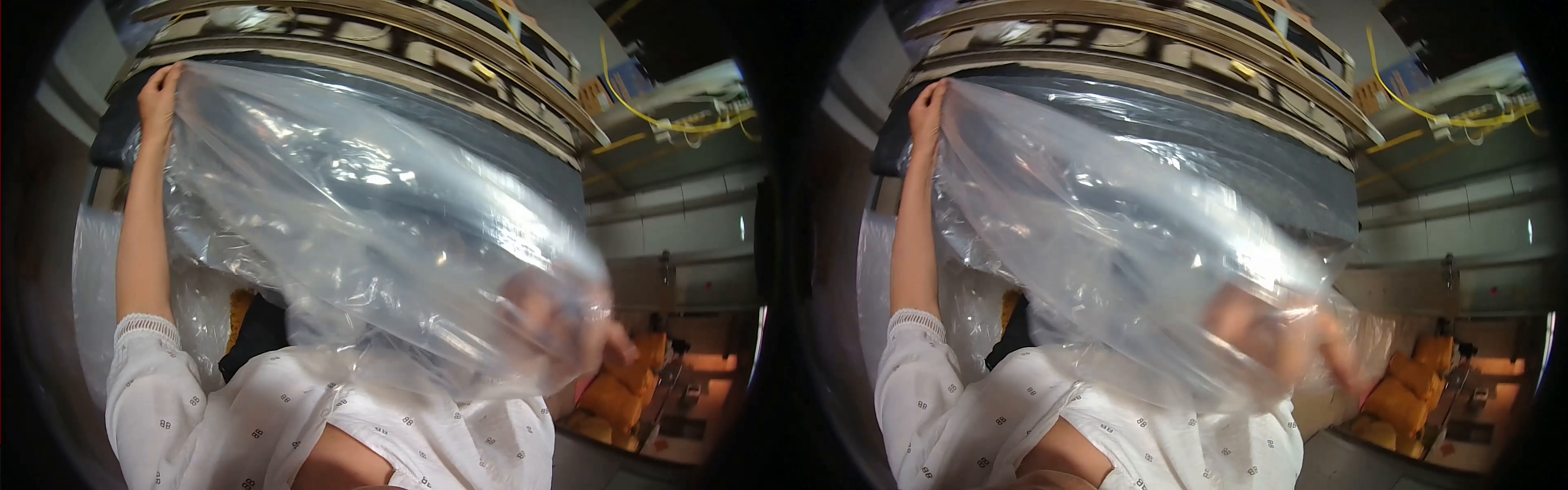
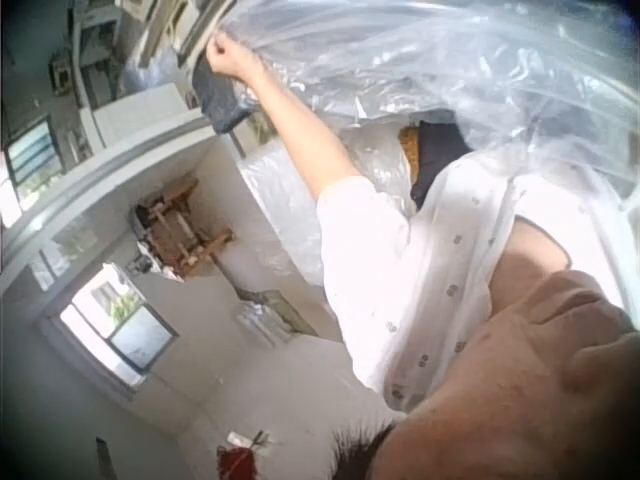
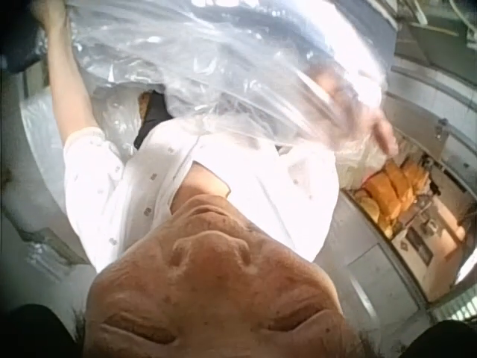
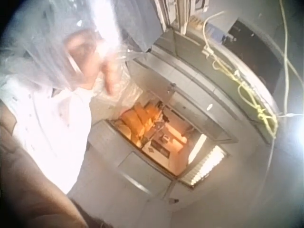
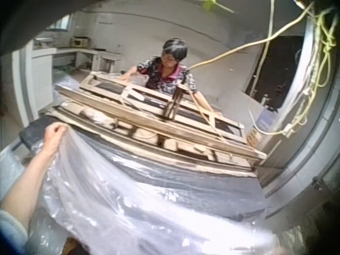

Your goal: The person wraps a large industrial bundle with clear plastic film by hand, securing it on a palletized workstation.

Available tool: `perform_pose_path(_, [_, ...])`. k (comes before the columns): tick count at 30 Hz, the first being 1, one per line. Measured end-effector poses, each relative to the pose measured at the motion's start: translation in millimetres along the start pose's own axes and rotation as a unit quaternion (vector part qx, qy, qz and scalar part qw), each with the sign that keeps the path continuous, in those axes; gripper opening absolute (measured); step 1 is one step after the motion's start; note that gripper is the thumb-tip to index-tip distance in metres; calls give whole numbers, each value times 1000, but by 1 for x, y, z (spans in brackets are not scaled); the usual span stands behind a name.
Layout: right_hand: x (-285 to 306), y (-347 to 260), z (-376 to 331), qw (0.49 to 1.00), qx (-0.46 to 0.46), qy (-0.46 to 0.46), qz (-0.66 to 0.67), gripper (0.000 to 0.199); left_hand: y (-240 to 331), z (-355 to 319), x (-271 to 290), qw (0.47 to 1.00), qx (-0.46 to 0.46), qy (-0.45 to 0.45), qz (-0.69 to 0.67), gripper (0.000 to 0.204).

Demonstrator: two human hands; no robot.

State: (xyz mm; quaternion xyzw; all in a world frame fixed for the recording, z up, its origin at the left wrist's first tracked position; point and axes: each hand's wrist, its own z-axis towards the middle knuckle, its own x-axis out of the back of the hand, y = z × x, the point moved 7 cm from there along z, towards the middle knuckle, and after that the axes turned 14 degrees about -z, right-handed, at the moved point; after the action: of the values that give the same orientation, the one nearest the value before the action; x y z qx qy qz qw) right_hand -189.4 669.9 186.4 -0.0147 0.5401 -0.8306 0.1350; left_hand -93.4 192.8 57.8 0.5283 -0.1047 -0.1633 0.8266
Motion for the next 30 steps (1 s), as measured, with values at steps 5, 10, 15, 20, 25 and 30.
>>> perform_pose_path(5, [31,-129,-135,892,366,252,-80,20,-20,17,6,1000,-2,23,8,33])
perform_pose_path(10, [50,-91,-246,817,188,541,-65,37,-35,31,29,998,-3,41,38,36])
perform_pose_path(15, [39,21,-380,501,-325,759,-261,14,-55,37,71,988,-19,-42,146,34])
perform_pose_path(20, [-5,27,-397,546,-475,651,-227,23,-35,15,87,961,-68,-88,253,33])
perform_pose_path(25, [44,-36,-356,320,-516,468,-643,14,-29,17,88,950,-100,-70,289,32])
perform_pose_path(30, [131,-92,-251,393,-219,506,-737,20,-23,17,89,943,-125,-70,301,32])
